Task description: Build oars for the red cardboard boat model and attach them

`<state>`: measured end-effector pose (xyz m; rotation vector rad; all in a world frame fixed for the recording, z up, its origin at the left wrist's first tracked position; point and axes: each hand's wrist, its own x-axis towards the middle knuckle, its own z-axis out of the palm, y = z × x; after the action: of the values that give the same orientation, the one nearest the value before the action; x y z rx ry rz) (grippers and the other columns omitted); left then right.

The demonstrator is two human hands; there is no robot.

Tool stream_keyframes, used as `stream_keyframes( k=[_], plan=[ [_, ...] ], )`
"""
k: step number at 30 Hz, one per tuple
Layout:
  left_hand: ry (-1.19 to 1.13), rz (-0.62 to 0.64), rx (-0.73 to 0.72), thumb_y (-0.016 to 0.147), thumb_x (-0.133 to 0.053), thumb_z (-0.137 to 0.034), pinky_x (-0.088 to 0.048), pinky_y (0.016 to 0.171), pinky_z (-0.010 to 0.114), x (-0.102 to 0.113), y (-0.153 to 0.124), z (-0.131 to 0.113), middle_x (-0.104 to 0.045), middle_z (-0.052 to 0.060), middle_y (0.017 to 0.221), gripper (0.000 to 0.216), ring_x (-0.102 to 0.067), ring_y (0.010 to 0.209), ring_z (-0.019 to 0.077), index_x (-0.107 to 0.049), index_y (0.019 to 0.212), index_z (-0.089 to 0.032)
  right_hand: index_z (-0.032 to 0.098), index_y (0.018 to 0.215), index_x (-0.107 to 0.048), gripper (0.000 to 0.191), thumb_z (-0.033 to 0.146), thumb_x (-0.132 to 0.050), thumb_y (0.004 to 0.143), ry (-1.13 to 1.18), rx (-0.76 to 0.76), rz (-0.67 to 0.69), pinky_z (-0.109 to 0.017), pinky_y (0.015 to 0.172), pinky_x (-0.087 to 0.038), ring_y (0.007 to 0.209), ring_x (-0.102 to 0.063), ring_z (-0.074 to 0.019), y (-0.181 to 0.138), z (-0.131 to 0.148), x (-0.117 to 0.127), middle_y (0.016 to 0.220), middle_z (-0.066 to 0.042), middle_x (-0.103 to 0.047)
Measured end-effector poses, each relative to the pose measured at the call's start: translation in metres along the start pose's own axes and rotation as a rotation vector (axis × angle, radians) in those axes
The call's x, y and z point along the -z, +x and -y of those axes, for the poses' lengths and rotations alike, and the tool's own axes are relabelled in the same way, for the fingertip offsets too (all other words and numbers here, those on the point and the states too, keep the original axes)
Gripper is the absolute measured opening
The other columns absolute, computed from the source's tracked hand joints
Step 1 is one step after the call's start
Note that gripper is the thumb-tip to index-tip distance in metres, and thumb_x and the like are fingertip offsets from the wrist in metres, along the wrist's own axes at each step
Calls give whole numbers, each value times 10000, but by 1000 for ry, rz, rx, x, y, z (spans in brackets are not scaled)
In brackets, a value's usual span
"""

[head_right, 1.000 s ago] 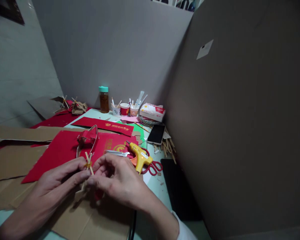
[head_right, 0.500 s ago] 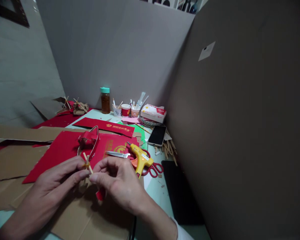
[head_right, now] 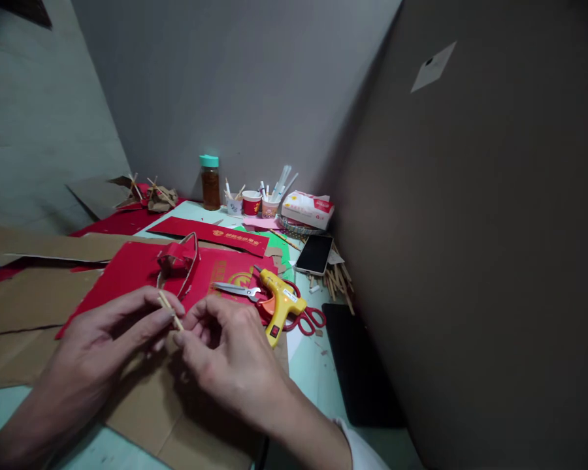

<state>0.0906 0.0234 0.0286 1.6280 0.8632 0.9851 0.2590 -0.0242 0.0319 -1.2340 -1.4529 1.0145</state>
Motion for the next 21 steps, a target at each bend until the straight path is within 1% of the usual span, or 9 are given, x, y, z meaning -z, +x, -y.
stream_keyframes(
  k=[2, 3, 6, 9, 11, 13, 15, 17, 21],
  plan=[
    [41, -23, 25, 914, -660, -482, -436, 526, 167, 1, -2, 1, -660, -29, 719, 253, -558, 606, 118, -700, 796, -262, 187, 784, -593, 123, 235, -644, 885, -17, 22, -1, -261, 609, -403, 637, -505, -121, -1, -1, -1, 703, 28, -566],
    [64, -35, 23, 911, -660, -505, -428, 524, 176, 1, -3, 3, -667, -24, 730, 266, -550, 607, 121, -707, 811, -263, 189, 784, -595, 127, 242, -647, 887, -21, 26, -10, -264, 616, -402, 646, -506, -124, -1, -1, -1, 709, 27, -569],
    [81, -74, 22, 887, -680, -539, -433, 537, 187, 2, -3, 9, -687, -5, 775, 287, -580, 657, 141, -732, 854, -259, 197, 775, -597, 137, 262, -661, 878, -4, 3, -19, -273, 620, -393, 653, -508, -133, -2, -2, -2, 707, 23, -571],
    [3, -86, 67, 835, -734, -540, -444, 524, 189, 2, 0, 11, -657, -4, 730, 289, -626, 693, 167, -747, 834, -251, 200, 776, -604, 166, 314, -688, 862, 90, -55, 8, -279, 608, -393, 642, -513, -140, -2, -2, -2, 707, 17, -577],
    [-18, -90, 51, 818, -754, -497, -462, 529, 180, 2, 3, 9, -659, -8, 719, 253, -629, 676, 160, -746, 786, -246, 195, 785, -615, 218, 373, -725, 847, 157, -87, 30, -280, 606, -397, 641, -518, -143, -2, -1, -2, 705, 13, -585],
    [1, -88, -11, 825, -747, -417, -480, 544, 158, 1, 4, 5, -683, -15, 723, 193, -618, 637, 132, -745, 740, -244, 186, 786, -624, 281, 428, -763, 826, 196, -104, 37, -278, 611, -400, 645, -520, -141, -1, 0, -1, 697, 13, -590],
    [3, -85, -75, 795, -750, -333, -514, 580, 142, 0, 5, 0, -714, -19, 723, 116, -646, 636, 123, -743, 722, -244, 179, 785, -632, 317, 452, -790, 809, 207, -107, 23, -272, 609, -399, 636, -520, -133, -1, 3, -1, 687, 17, -594],
    [-22, -74, -104, 743, -761, -278, -551, 607, 152, -1, 6, -3, -733, -16, 716, 39, -692, 656, 140, -751, 748, -241, 175, 775, -630, 310, 433, -802, 803, 200, -104, -2, -260, 589, -390, 614, -510, -122, -1, 4, 0, 670, 26, -586],
    [-60, -114, -75, 681, -778, -250, -572, 568, 186, -3, 8, -4, -727, -2, 696, 94, -693, 623, 156, -747, 765, -221, 165, 783, -634, 231, 348, -772, 806, 199, -85, -2, -248, 582, -385, 617, -507, -111, 0, 4, 1, 692, 24, -586]
  ],
)
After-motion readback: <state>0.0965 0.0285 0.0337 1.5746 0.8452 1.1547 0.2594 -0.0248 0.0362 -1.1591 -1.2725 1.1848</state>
